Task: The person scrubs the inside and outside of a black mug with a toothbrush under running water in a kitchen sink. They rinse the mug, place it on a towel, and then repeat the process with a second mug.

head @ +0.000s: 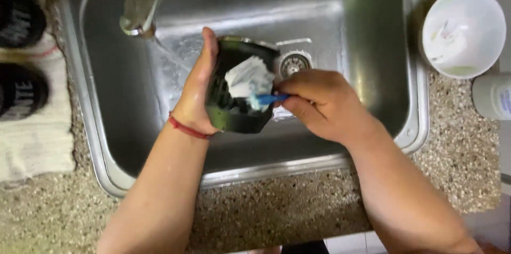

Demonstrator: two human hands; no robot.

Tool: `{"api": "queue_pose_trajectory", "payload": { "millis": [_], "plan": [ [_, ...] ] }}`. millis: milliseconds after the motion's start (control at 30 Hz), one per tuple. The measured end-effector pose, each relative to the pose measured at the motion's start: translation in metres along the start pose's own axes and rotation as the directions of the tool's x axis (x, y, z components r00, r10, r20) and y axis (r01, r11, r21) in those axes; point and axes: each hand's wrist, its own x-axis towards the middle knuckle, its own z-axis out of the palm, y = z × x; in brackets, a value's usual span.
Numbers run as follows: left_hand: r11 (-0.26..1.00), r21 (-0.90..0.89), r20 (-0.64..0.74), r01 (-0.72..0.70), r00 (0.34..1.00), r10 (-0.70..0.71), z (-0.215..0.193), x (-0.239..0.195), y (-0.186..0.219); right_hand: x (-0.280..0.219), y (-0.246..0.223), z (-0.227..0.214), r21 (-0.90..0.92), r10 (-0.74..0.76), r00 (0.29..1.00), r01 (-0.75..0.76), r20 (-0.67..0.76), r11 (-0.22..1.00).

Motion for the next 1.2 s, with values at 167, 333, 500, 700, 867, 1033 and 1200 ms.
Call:
{"api": "queue_pose_trajectory", "payload": {
  "millis": [167,333,500,700,867,1033,1200],
  "plan": [
    [0.987,-0.093,0.121,0.13,0.986,-0.118,-0.003,0.001,-0.001,0.0,-0.005,0.002,0.004,0.068,0.996,-0.068,-0.056,0.998],
    [0.999,0.032,0.036,0.019,0.999,-0.02,0.004,-0.003,-0.002,-0.005,0.002,-0.002,-0.032,0.075,0.997,-0.076,-0.033,0.997],
    [0.994,-0.096,0.106,0.047,0.994,-0.037,-0.006,-0.002,0.004,-0.003,0.002,0.013,-0.038,-0.043,0.995,0.04,-0.085,0.998],
    [0.921,-0.22,0.229,0.321,0.935,-0.271,-0.023,-0.002,0.0,-0.003,0.002,0.008,-0.047,0.088,0.988,-0.095,-0.124,0.994],
    [0.886,-0.307,0.208,0.348,0.933,-0.294,-0.026,-0.002,0.004,-0.01,0.008,0.016,-0.134,0.045,0.99,-0.063,-0.135,0.989],
    [0.94,-0.239,0.122,0.243,0.968,-0.219,-0.019,-0.001,0.006,-0.004,0.001,0.018,-0.036,0.019,0.991,-0.025,-0.133,0.999],
    [0.998,-0.04,-0.104,0.042,0.993,-0.046,0.001,-0.011,-0.001,-0.022,0.02,0.032,-0.096,0.056,0.98,-0.075,-0.191,0.992]
  ]
}}
